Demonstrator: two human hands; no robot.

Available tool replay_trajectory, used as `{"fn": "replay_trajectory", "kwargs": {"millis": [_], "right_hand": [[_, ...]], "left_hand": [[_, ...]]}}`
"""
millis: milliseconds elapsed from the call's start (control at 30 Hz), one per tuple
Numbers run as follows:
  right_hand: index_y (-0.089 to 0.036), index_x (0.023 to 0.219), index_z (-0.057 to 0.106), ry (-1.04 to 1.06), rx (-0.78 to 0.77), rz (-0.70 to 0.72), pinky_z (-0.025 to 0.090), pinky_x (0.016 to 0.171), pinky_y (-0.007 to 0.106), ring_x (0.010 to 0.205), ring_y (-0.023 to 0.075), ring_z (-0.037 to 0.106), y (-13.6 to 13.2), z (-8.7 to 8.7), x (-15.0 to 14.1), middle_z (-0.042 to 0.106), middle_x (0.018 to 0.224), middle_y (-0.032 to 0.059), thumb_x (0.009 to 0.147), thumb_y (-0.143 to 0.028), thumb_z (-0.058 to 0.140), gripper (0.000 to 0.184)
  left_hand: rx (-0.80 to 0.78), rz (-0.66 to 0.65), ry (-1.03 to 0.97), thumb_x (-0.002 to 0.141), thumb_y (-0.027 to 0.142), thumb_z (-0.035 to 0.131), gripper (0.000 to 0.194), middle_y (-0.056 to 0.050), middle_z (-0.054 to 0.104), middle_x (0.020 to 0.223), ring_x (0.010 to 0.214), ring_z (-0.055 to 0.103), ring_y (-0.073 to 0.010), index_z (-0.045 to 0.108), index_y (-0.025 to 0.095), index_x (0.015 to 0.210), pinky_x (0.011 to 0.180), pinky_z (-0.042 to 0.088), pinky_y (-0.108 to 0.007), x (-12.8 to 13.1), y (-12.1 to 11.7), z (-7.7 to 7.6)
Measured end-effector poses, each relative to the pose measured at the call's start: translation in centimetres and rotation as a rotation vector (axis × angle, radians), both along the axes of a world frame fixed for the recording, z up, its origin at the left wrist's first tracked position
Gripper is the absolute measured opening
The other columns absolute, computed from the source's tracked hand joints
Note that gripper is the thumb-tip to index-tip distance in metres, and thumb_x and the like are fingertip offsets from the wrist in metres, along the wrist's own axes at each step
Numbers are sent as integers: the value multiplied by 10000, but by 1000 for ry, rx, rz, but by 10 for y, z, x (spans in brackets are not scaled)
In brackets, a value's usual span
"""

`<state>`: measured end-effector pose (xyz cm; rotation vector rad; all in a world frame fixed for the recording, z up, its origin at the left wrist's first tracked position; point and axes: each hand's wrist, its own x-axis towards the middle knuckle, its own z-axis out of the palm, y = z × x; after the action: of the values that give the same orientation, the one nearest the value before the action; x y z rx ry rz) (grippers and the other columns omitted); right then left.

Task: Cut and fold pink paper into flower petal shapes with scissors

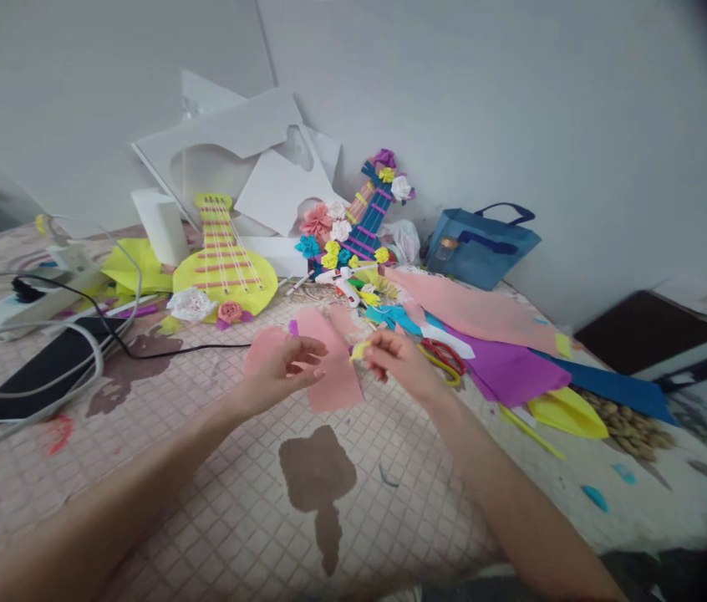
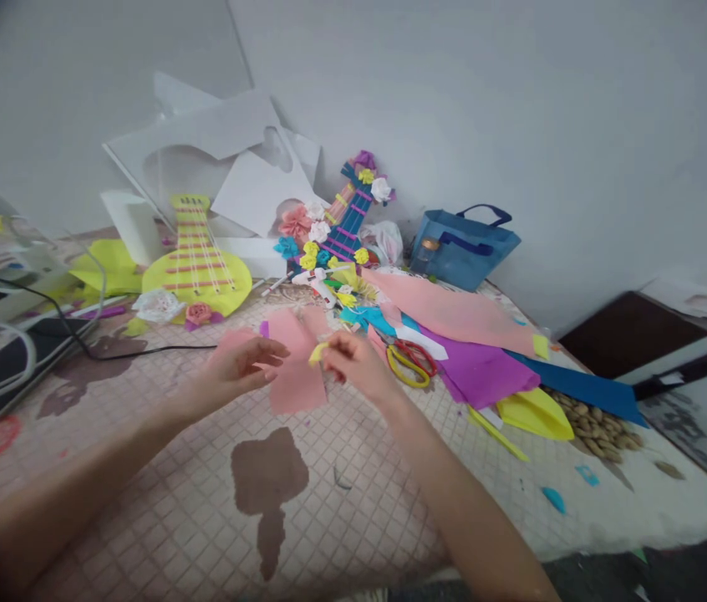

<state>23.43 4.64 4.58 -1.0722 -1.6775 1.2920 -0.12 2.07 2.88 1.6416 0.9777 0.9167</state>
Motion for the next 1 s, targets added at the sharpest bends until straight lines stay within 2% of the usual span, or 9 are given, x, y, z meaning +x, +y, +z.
{"fn": "replay_trajectory", "kwargs": {"millis": [67, 167, 233, 300, 467, 600, 767, 933, 1000], "right_hand": [[-189, 750, 533, -43, -31, 138, 354, 430, 198, 457, 70, 452, -16, -2, -14, 516, 584, -47, 787, -382, 579, 202], [-187, 753, 520, -58, -46, 191, 343, 424, 193, 441, 64, 424, -25, -8, -23, 487, 557, -60, 797, -387, 571, 212], [-185, 766, 522, -84, -32, 165, 359, 432, 196, 460, 68, 444, -24, -10, -21, 516, 596, -46, 805, -394, 561, 216], [-184, 783, 534, -123, 9, 135, 388, 454, 205, 489, 77, 472, -18, -9, -15, 539, 636, -31, 810, -397, 554, 215], [-193, 794, 551, -226, 183, -44, 399, 477, 227, 511, 96, 487, 6, 4, 7, 555, 651, -18, 812, -411, 551, 219], [-192, 814, 556, -252, 253, -155, 402, 487, 235, 525, 110, 495, 23, 15, 24, 561, 643, -5, 799, -455, 557, 264], [-191, 791, 552, -456, 385, -330, 408, 509, 251, 524, 129, 517, 39, 12, 63, 589, 651, 22, 806, -485, 513, 297], [-200, 721, 565, -863, 415, -488, 407, 558, 285, 588, 189, 592, 56, -14, 127, 637, 643, 48, 761, -475, 526, 281], [-197, 722, 565, -932, 357, -471, 405, 536, 280, 584, 197, 604, 61, -28, 144, 640, 624, 44, 698, -472, 592, 278]], "left_hand": [[7, -73, -27, 785, 357, 609, 384, -110, 542, 1170, 1053, 531, -197, 529, 163, 1107, 826, 449, -302, 6, -4, 1], [-79, -149, -54, 797, 366, 596, 301, -73, 610, 927, 828, 575, -146, 570, 129, 980, 693, 450, -256, 12, -9, -1], [-152, -114, -61, 792, 380, 597, 270, -27, 584, 737, 639, 524, -98, 575, 115, 839, 572, 396, -219, 14, -10, -3], [-193, -56, -87, 772, 389, 613, 281, -6, 554, 669, 571, 473, -77, 560, 114, 759, 525, 349, -206, 15, -10, -6], [-201, -25, -132, 735, 391, 644, 291, -7, 556, 669, 583, 479, -74, 561, 112, 725, 550, 356, -208, 12, -6, -11], [-193, -18, -153, 718, 397, 658, 296, -14, 572, 676, 600, 510, -82, 564, 116, 709, 567, 384, -212, 10, -5, -11], [-212, -1, -153, 712, 358, 660, 260, -7, 572, 645, 567, 519, -76, 566, 116, 699, 545, 390, -206, 9, -5, -10], [-197, 32, -108, 733, 356, 631, 251, -6, 564, 624, 568, 546, -92, 546, 125, 684, 522, 387, -206, 6, -1, -14], [-184, 37, -95, 735, 372, 628, 259, -3, 560, 617, 556, 543, -93, 550, 127, 699, 515, 388, -207, 5, 1, -16]]}}
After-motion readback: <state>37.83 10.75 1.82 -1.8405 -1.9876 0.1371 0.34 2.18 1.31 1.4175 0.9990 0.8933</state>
